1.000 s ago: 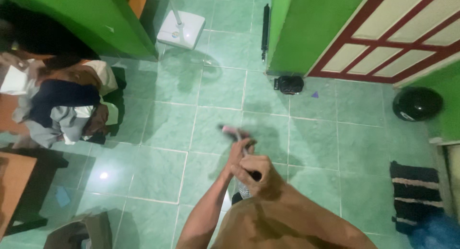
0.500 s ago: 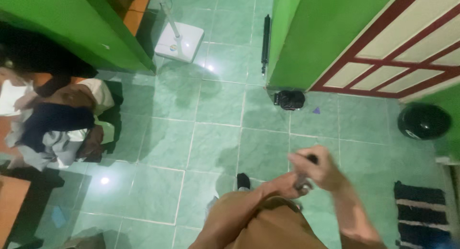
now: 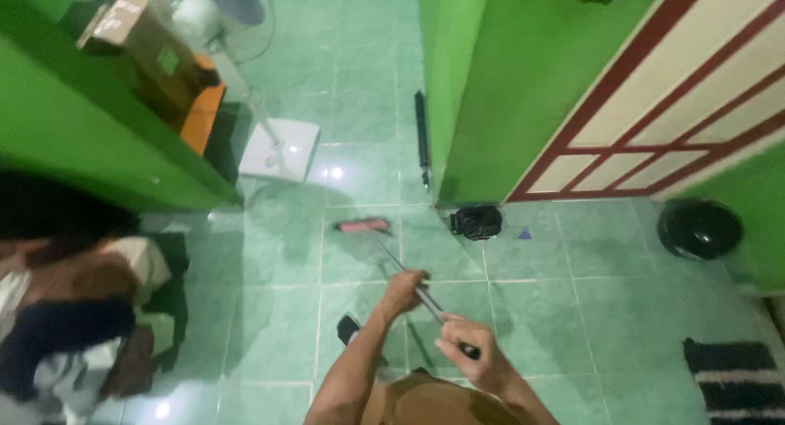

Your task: The person sweeps a tiled floor with a broom, moving back and forth across the room. They navigate around various items including a fan, boxes, and a table.

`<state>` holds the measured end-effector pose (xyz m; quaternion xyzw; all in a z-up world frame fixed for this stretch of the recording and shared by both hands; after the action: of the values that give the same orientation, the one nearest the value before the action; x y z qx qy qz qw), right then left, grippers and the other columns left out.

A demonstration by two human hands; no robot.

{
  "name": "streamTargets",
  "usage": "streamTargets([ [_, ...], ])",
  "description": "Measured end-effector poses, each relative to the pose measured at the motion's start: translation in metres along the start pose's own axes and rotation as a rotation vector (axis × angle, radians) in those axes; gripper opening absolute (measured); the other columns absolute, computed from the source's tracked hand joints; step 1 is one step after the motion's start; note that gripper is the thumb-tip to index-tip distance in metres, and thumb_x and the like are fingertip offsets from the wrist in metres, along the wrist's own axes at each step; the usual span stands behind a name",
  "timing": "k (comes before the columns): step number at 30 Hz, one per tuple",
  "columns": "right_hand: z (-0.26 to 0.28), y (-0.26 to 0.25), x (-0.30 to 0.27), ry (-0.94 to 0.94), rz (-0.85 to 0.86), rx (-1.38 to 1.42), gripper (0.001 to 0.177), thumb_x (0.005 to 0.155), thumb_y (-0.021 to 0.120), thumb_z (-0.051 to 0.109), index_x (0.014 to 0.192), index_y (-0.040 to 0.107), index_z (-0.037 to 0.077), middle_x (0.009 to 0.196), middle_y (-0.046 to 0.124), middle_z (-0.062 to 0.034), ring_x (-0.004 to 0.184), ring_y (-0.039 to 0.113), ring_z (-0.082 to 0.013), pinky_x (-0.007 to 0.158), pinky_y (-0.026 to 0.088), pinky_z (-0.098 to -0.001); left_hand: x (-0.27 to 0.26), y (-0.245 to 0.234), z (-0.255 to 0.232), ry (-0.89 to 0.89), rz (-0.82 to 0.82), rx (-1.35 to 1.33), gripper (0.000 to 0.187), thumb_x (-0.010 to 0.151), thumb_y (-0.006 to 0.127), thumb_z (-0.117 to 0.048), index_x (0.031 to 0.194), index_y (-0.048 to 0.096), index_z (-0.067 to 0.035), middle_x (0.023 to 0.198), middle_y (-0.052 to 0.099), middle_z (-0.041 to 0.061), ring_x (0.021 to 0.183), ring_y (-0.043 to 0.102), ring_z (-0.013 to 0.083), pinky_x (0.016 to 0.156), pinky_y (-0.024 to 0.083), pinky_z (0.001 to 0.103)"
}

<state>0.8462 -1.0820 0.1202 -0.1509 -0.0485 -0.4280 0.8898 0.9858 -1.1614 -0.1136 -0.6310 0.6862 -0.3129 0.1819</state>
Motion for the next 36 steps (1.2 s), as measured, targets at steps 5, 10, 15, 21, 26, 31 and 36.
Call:
streamTargets([
  [5, 0.046, -0.003, 0.087, -0.216, -0.190, 0.093, 0.030, 0.092, 0.061, 0.002, 0.064, 0.049, 0.000, 0.062, 0.054, -0.0071, 0.058, 0.055, -0.0225, 0.091, 0.058, -0.0481, 0.045, -0.121, 0.009, -0.070, -0.027, -0.016, 0.020, 0.083, 0.072, -0.020, 0.101, 0.074, -0.012, 0.074, 0.069, 0.017, 0.074, 0.069, 0.0380, 0.072, 0.052, 0.047],
  [10, 0.114, 0.029, 0.179, -0.449, -0.009, 0.255, 0.033, 0.098, 0.060, 0.013, 0.069, 0.051, 0.001, 0.065, 0.054, -0.0068, 0.060, 0.055, -0.0218, 0.077, 0.058, -0.0405, -0.010, -0.191, 0.005, -0.183, -0.057, -0.249, 0.036, 0.073, 0.063, -0.010, 0.107, 0.073, -0.009, 0.078, 0.069, 0.021, 0.069, 0.067, 0.0372, 0.064, 0.052, 0.043],
  [15, -0.013, 0.132, 0.279, 0.447, -0.050, 0.442, 0.045, 0.098, 0.064, 0.027, 0.061, 0.057, 0.003, 0.055, 0.048, -0.0004, 0.050, 0.043, -0.0083, 0.049, 0.037, -0.0281, -0.086, -0.180, 0.117, -0.704, -0.043, -0.513, 0.017, 0.090, 0.065, -0.014, 0.102, 0.072, -0.004, 0.079, 0.072, 0.021, 0.072, 0.068, 0.0319, 0.068, 0.057, 0.041],
  [21, -0.028, 0.178, 0.311, 0.438, -0.156, 0.219, 0.046, 0.094, 0.065, 0.026, 0.057, 0.056, 0.001, 0.053, 0.056, -0.0046, 0.050, 0.049, -0.0121, 0.048, 0.039, -0.0320, -0.085, -0.191, 0.170, -0.512, -0.025, -0.371, 0.036, 0.080, 0.062, -0.012, 0.114, 0.071, -0.004, 0.088, 0.073, 0.020, 0.083, 0.072, 0.0311, 0.075, 0.057, 0.042],
  [26, 0.008, 0.187, 0.316, 0.245, -0.085, 0.079, 0.039, 0.096, 0.061, 0.022, 0.066, 0.058, -0.003, 0.054, 0.052, -0.0103, 0.053, 0.049, -0.0145, 0.052, 0.040, -0.0356, -0.005, -0.216, 0.182, -0.185, 0.049, -0.305, 0.028, 0.084, 0.069, -0.022, 0.103, 0.072, -0.003, 0.097, 0.076, 0.021, 0.091, 0.074, 0.0381, 0.076, 0.056, 0.044],
  [31, 0.008, 0.192, 0.335, 0.034, -0.094, -0.082, 0.039, 0.098, 0.064, 0.015, 0.066, 0.052, -0.004, 0.058, 0.049, -0.0130, 0.052, 0.045, -0.0214, 0.054, 0.037, -0.0385, 0.059, -0.233, 0.217, -0.167, 0.088, -0.361, 0.032, 0.081, 0.065, -0.009, 0.112, 0.072, -0.004, 0.090, 0.071, 0.021, 0.085, 0.070, 0.0377, 0.078, 0.054, 0.043],
  [36, 0.046, 0.196, 0.336, -0.328, 0.027, -0.170, 0.041, 0.098, 0.068, 0.009, 0.063, 0.046, 0.001, 0.060, 0.048, -0.0119, 0.059, 0.049, -0.0259, 0.059, 0.039, -0.0416, 0.097, -0.269, 0.176, 0.087, -0.120, -0.280, 0.022, 0.087, 0.066, -0.012, 0.105, 0.075, -0.005, 0.096, 0.076, 0.019, 0.088, 0.072, 0.0373, 0.080, 0.055, 0.042],
])
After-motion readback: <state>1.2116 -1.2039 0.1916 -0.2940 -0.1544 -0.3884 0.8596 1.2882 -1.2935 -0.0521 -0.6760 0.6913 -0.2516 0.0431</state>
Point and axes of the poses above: each hand's wrist, its own x-axis towards the middle knuckle, its own y-axis out of the palm, z = x × y, the point moved 9 cm from there along x, towards the middle knuckle
